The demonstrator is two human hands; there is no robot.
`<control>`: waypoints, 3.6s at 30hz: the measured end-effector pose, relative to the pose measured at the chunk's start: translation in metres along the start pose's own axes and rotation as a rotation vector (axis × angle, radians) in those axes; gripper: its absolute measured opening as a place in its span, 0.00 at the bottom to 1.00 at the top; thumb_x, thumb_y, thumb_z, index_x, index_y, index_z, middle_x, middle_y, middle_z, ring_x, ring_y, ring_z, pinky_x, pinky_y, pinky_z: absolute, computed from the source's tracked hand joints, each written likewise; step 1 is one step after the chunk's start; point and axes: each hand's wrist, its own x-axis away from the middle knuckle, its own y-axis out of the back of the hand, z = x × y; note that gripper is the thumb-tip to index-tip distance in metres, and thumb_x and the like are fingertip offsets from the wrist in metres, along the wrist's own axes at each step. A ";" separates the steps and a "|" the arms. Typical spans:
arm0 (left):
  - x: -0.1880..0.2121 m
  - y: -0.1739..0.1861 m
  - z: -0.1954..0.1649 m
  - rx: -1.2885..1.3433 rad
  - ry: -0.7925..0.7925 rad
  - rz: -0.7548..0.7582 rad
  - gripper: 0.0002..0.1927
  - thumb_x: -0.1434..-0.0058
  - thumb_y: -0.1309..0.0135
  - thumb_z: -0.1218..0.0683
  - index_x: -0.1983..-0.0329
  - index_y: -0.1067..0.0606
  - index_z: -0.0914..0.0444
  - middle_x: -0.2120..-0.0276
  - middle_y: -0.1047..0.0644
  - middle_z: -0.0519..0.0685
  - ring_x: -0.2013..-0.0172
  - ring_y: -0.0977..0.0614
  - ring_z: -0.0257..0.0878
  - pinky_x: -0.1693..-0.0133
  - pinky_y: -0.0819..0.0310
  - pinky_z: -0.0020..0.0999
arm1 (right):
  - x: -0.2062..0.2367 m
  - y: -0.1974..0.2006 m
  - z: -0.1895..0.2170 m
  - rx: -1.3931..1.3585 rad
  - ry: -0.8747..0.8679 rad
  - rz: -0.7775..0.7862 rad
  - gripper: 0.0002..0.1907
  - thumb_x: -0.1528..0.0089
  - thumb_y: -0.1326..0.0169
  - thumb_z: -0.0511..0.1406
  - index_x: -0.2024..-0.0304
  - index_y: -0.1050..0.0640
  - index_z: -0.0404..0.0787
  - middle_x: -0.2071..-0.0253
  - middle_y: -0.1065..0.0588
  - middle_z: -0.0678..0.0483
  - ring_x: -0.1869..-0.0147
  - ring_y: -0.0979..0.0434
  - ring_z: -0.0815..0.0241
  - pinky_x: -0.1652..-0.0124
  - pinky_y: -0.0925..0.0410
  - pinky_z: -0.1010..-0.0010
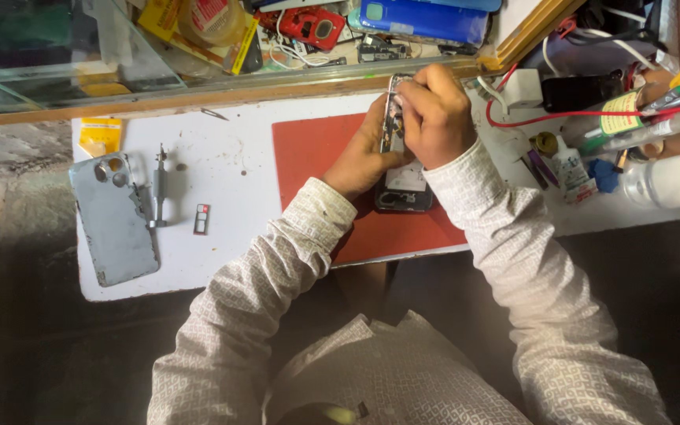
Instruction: The person uses a small metal tool to carefully pry and separate the back cover from a smartphone. They work around the camera module and along the edges, gradually lifting the cover while holding the phone steady.
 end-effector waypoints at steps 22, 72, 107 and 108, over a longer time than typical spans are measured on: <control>-0.001 -0.007 -0.010 0.159 -0.035 0.098 0.44 0.37 0.45 0.69 0.20 0.51 0.64 0.30 0.34 0.51 0.32 0.31 0.40 0.30 0.37 0.38 | 0.039 0.007 -0.052 -0.601 -0.369 -0.215 0.08 0.23 0.48 0.33 0.47 0.29 0.34 0.55 0.29 0.55 0.54 0.31 0.68 0.49 0.32 0.75; 0.001 -0.008 -0.030 0.152 0.069 -0.253 0.15 0.34 0.60 0.64 0.52 0.22 0.72 0.64 0.17 0.51 0.70 0.17 0.32 0.67 0.20 0.27 | 0.019 0.018 -0.015 -0.398 -0.286 -0.321 0.06 0.23 0.46 0.31 0.48 0.27 0.32 0.52 0.22 0.51 0.54 0.21 0.65 0.51 0.27 0.73; 0.011 -0.026 -0.050 -0.523 -0.217 -0.310 0.09 0.37 0.42 0.58 0.59 0.17 0.69 0.74 0.16 0.49 0.74 0.19 0.28 0.70 0.23 0.26 | 0.006 0.033 0.046 0.034 -0.211 -0.379 0.04 0.26 0.42 0.27 0.50 0.24 0.34 0.53 0.24 0.51 0.64 0.28 0.63 0.66 0.36 0.75; 0.013 -0.028 -0.053 -0.538 -0.235 -0.320 0.09 0.37 0.42 0.58 0.60 0.17 0.69 0.74 0.16 0.49 0.75 0.18 0.28 0.70 0.23 0.26 | 0.005 0.033 0.049 0.033 -0.212 -0.376 0.04 0.26 0.42 0.27 0.50 0.24 0.34 0.53 0.24 0.51 0.64 0.27 0.63 0.66 0.36 0.75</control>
